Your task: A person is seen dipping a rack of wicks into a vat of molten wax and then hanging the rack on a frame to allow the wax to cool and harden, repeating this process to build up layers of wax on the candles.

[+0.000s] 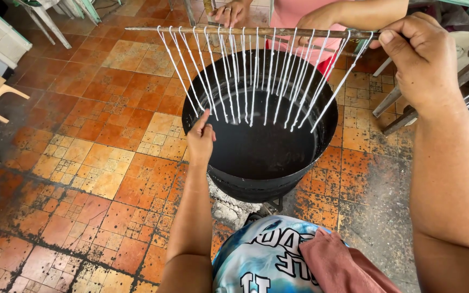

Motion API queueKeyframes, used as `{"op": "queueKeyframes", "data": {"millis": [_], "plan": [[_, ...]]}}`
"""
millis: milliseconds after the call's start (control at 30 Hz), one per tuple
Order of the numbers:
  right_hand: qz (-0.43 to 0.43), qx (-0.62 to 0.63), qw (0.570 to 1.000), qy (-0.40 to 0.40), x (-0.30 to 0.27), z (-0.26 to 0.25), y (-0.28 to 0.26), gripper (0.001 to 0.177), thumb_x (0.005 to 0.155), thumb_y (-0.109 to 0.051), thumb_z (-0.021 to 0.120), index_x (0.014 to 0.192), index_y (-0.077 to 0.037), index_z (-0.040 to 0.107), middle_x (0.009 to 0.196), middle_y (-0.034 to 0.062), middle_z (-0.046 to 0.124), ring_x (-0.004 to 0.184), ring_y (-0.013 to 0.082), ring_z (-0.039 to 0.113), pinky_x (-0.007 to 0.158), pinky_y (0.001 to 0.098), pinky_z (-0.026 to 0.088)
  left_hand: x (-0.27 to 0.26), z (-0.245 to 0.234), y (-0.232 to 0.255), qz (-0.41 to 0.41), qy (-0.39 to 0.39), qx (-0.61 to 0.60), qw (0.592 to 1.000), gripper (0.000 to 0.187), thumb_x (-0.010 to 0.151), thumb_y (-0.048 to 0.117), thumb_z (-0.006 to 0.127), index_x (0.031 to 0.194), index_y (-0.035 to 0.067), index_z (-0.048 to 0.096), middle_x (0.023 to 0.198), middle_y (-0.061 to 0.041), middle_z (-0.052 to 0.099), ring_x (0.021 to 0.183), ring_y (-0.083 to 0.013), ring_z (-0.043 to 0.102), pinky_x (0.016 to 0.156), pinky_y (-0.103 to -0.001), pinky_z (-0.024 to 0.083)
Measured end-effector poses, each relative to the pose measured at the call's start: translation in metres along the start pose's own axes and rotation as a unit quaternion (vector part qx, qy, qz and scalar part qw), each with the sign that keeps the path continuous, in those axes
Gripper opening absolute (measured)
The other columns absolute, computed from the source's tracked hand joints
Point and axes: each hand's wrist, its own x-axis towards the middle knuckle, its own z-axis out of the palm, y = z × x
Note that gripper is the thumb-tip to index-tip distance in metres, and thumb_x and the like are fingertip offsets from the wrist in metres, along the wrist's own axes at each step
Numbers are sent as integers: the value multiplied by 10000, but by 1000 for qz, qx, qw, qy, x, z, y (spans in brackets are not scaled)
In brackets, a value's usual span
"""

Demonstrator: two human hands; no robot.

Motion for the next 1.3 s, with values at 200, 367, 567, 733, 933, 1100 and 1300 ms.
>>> {"op": "queueKeyframes", "data": {"millis": [200, 367, 567, 733, 933, 1100, 1300], "plan": [[-5, -12, 1000, 2, -1, 0, 6, 165, 1308, -25, 625, 1198, 19, 741, 1105, 135, 583, 1100, 298, 540, 973, 446, 430, -9, -3, 2, -139, -53, 101, 984, 472, 1024, 167, 480, 1481, 197, 594, 821, 38, 740, 462, -40, 386, 450, -210, 350], [9, -9, 1000, 0, -5, 6, 8, 169, 1293, -39, 626, 1174, 10, 736, 1071, 126, 593, 1055, 271, 547, 959, 424, 434, -31, -38, 65, -136, -149, 263, 943, 373, 1069, 287, 478, 1393, 222, 652, 817, 30, 717, 462, -40, 381, 466, -199, 346], [47, 10, 999, -8, -18, 14, 17, 139, 1262, -29, 620, 1170, -8, 723, 1063, 109, 593, 1044, 250, 548, 953, 406, 442, -26, -76, 121, 135, 39, 149, 979, 200, 1053, 135, 599, 1208, 148, 725, 720, 11, 674, 559, -44, 535, 538, -197, 440], [69, 44, 997, -10, -29, 21, 30, 132, 1245, -21, 604, 1171, -19, 713, 1082, 89, 584, 1044, 225, 532, 969, 374, 428, -18, -75, 154, 198, 51, 111, 972, 522, 1066, 40, 563, 1551, 209, 470, 765, 39, 638, 687, -47, 598, 798, -217, 586], [79, 56, 995, -11, -38, 22, 41, 135, 1241, -39, 593, 1178, -19, 711, 1098, 93, 616, 1074, 215, 548, 1004, 379, 441, -14, -64, 157, 190, 39, 186, 963, 545, 1086, 128, 538, 1577, 333, 422, 667, 67, 606, 548, -62, 398, 607, -216, 479], [74, 68, 995, -12, -42, 20, 50, 145, 1257, -67, 594, 1190, -16, 713, 1087, 87, 592, 1039, 208, 532, 970, 357, 426, -17, -64, 155, 196, 36, 159, 967, 551, 1090, 99, 547, 1578, 318, 415, 680, 49, 622, 614, -54, 566, 673, -209, 526], [70, 82, 994, -12, -41, 20, 44, 133, 1255, -32, 590, 1189, -11, 703, 1104, 95, 605, 1065, 214, 535, 990, 363, 439, -17, -53, 143, 276, 23, 185, 943, 523, 1082, 139, 541, 1558, 312, 412, 1117, 116, 780, 534, -84, 366, 529, -262, 423]]}}
